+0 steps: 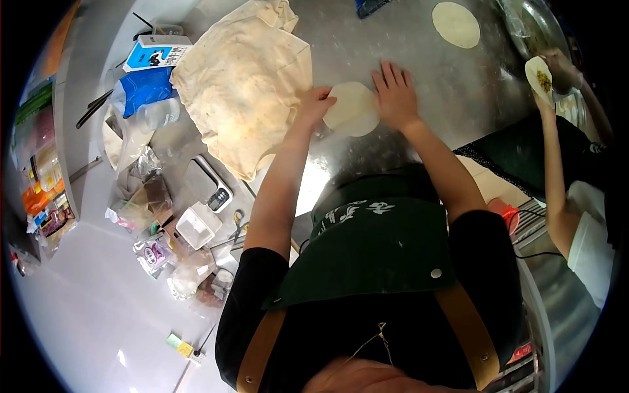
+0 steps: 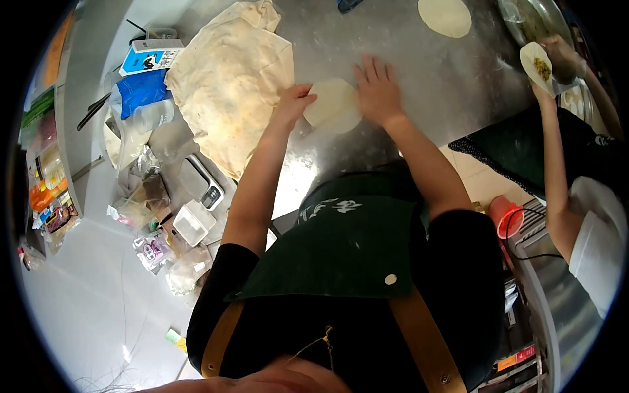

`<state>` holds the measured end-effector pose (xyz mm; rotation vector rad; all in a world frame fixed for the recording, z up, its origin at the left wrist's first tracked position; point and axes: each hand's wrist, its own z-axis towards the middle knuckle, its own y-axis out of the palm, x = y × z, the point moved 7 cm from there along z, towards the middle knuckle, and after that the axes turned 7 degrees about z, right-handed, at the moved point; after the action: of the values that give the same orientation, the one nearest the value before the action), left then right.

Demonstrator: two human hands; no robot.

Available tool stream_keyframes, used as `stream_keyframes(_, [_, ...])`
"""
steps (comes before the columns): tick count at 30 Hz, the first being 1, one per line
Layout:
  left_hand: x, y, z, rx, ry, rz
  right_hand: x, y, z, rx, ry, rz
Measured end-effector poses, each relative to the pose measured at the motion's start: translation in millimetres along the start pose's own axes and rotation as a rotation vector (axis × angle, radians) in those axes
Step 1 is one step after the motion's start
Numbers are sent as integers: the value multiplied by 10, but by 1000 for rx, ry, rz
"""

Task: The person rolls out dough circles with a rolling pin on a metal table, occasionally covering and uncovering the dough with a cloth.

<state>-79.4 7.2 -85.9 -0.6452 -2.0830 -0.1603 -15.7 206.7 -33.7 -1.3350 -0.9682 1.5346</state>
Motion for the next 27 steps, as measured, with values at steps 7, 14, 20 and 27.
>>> stream_keyframes(7, [325,59,59,-106,65,573,-27,-29,-91,-25,-54,37])
stream_keyframes(14, [930,364,-542,-46,228,1007,210,-301,-915,-163,-206,253])
stream_keyframes(20, [774,130,-564,-43,97,796,222,-672,-811,-168,-206,284])
stream_keyframes(27, [119,-87,-269,-3,83,627,25,-515,-278,-127,-267,313])
